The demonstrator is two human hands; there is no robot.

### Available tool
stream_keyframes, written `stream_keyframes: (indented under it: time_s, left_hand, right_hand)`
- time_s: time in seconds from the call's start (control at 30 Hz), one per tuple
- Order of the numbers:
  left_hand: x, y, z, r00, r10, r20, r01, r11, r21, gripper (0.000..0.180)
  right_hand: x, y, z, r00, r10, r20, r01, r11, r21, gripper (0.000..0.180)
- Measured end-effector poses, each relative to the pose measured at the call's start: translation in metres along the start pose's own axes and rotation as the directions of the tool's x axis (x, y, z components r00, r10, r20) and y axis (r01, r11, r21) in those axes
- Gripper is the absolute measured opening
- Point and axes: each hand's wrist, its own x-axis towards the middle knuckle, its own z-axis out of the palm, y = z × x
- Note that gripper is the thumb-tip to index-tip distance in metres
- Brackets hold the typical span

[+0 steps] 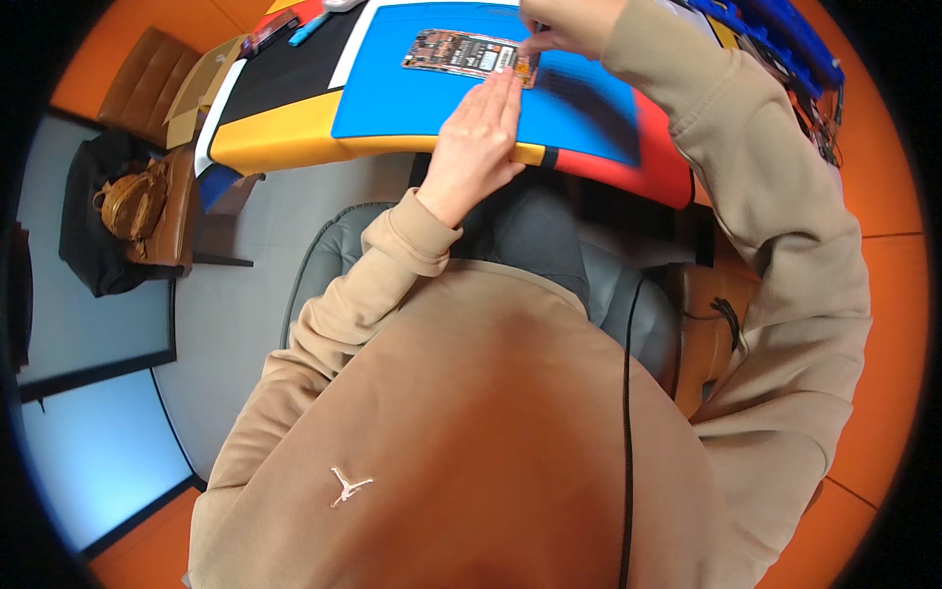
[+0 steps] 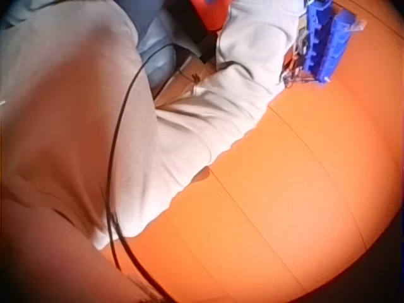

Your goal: The person uses a screwdriver to remove screws from a disassembled mobile phone placed on a blue mat. They then remove the battery and set it aside, followed by handling the motherboard and other internal components.

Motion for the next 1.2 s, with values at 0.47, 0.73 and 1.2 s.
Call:
stream_keyframes:
  time_s: [0.47, 0.73, 1.2]
  left_hand:
    - [0.0, 0.0, 0.001, 1.0, -0.02, -0.024, 0.019, 0.999, -0.033, 0.094]
    - [-0.002, 0.0, 0.002, 0.999, -0.022, -0.026, 0.021, 0.999, -0.038, 0.095]
    - [-0.002, -0.001, 0.002, 0.999, -0.018, -0.034, 0.018, 1.0, -0.017, 0.096]
  right_hand:
    - [-0.001, -0.013, -0.004, 0.996, 0.082, 0.042, -0.083, 0.996, 0.015, 0.02]
    - [-0.005, -0.013, -0.001, 0.997, -0.032, -0.075, 0.039, 0.994, 0.101, 0.021]
    - [-0.008, -0.02, -0.002, 0.975, 0.21, 0.07, -0.202, 0.973, -0.109, 0.02]
